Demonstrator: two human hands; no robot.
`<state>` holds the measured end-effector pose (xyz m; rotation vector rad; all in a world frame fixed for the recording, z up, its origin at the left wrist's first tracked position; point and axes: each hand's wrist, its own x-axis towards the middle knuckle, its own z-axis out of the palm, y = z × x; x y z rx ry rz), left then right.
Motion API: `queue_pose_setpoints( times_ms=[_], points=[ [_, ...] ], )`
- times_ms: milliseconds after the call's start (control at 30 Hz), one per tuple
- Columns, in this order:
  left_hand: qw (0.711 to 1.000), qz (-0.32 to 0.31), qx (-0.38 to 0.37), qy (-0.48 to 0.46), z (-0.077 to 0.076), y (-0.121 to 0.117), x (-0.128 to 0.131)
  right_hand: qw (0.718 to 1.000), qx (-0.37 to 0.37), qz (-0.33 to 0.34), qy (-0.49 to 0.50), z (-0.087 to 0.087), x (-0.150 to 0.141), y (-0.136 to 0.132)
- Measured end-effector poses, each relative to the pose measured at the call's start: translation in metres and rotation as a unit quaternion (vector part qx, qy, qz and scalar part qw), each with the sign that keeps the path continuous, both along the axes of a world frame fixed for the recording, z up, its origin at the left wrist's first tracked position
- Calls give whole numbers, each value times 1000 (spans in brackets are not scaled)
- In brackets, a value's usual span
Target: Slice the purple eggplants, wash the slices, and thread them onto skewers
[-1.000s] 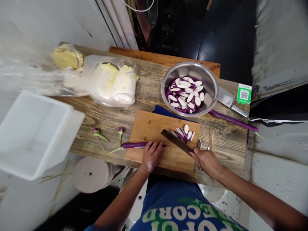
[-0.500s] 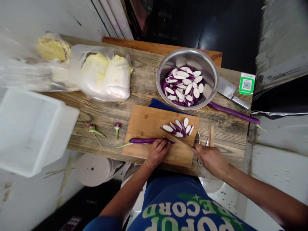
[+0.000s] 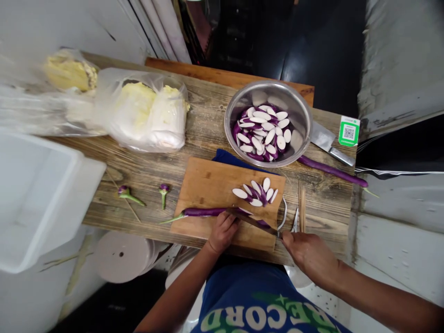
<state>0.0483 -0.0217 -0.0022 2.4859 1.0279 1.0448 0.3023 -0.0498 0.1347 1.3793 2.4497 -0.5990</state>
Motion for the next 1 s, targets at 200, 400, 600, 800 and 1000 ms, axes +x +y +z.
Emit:
queue_pose_setpoints(
  times_ms=[200, 400, 600, 800, 1000],
  points=[
    [1000, -3, -11, -12, -2, -1, -1, 999, -35, 1, 1, 1, 1, 1],
    [999, -21, -33, -9, -1, 0, -1, 997, -73, -1, -25, -5, -6, 9],
    [998, -43, -40, -1, 4, 3, -2, 996, -70, -35, -42, -27, -38, 32],
    [997, -14, -56, 49, 5, 4, -26, 996, -25, -84, -26, -40, -27, 26],
    [999, 4, -34, 35, 1, 4, -27, 996, -2, -81, -41, -30, -14, 20]
  ],
)
